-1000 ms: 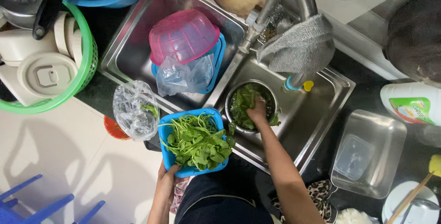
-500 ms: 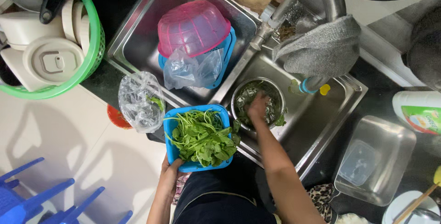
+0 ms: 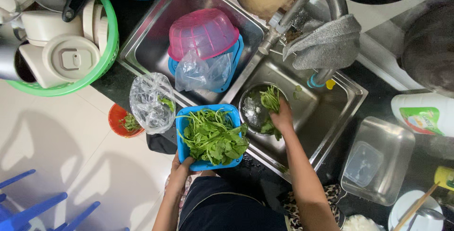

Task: The person washes leafy green vegetables at the kitchen sink, rinsing handfuls under running water and placing them in a blue colander. They then fill a small pot with water, set it on the stove with eggs, and arrange containers and lids on the counter.

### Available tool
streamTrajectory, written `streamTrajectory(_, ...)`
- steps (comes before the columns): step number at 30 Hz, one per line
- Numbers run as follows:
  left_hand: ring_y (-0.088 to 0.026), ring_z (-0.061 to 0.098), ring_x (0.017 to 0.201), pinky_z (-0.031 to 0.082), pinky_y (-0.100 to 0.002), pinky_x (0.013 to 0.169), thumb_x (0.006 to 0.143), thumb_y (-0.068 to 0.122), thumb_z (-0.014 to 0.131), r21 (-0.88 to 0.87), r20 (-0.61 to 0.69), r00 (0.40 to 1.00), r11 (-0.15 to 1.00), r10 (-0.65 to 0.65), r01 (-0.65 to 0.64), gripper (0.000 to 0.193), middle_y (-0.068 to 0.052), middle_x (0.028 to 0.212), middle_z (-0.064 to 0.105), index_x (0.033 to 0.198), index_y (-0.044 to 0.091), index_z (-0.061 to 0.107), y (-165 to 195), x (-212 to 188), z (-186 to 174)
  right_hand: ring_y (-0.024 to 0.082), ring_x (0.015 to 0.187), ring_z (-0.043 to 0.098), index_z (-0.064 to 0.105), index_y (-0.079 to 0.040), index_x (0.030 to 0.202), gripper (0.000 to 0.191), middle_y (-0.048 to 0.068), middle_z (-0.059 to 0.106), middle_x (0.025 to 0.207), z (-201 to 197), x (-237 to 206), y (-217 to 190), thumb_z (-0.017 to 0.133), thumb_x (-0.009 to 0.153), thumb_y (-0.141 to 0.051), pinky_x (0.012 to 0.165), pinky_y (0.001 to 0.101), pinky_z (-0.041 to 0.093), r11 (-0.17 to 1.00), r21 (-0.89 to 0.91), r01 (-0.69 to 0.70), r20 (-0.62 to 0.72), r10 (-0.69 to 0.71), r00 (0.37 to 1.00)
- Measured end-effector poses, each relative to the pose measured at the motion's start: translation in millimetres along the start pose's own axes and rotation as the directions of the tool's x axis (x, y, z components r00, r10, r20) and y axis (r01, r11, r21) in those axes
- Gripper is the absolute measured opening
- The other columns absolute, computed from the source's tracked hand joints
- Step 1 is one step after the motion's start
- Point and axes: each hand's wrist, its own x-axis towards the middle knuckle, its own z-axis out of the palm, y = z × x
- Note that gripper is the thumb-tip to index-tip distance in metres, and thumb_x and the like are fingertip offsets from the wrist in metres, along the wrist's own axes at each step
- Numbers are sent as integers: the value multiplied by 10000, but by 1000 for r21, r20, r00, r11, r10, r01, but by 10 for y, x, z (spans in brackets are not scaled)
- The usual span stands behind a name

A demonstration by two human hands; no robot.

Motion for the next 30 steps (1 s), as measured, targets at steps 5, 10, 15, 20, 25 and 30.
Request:
streamTrajectory(5,-178,692,748,594,-300,544,902,63,545,3,37,999,999,39,-39,577,-98,1077,714,1474,134,508,-42,20,-49,347,1252,609,493,-133,1495,736,186,599,1361,-665,-419,-760,680,792,-23,1044,410,480,982,154,114,60,-124,990)
streamTrajectory(10,-198,708,670,597,-301,527,912,56,527,-23,90,994,998,66,-64,589,-147,1055,710,1492,116,450,-91,68,-68,327,1218,639,471,-151,1505,768,157,618,1269,-1010,-898,-1741,683,780,-14,1047,395,501,942,223,249,212,-296,931)
streamTrajectory(15,-198,704,585,581,-300,517,920,56,513,-30,122,987,994,104,-102,571,-188,1000,718,1487,99,450,-92,63,-64,390,1402,451,382,-192,1575,835,211,442,1479,-497,-1247,-2274,734,821,-123,1159,499,414,899,125,419,368,-434,822)
streamTrajectory(20,-191,716,657,591,-300,526,917,66,520,-9,127,987,995,99,-99,526,-133,1038,709,1439,93,454,-81,40,-66,490,1472,203,118,-235,1628,1103,257,160,1656,71,-1301,-2390,795,788,-467,1080,693,291,789,-222,573,549,-385,742)
streamTrajectory(25,-186,699,692,588,-296,532,934,76,521,-13,130,982,991,137,-137,445,-139,1034,708,1377,41,498,-112,52,-88,510,1470,173,235,-238,1594,1100,249,175,1628,-123,-1387,-2284,839,723,-534,1038,722,272,775,-97,624,499,-505,705)
streamTrajectory(30,-236,703,673,596,-334,537,933,76,536,55,67,994,995,85,-88,375,-153,970,701,1304,33,512,-125,69,-79,290,1318,639,635,-235,1407,474,67,692,1368,-579,-1146,-1592,729,949,-313,1129,472,519,843,243,479,41,-502,864)
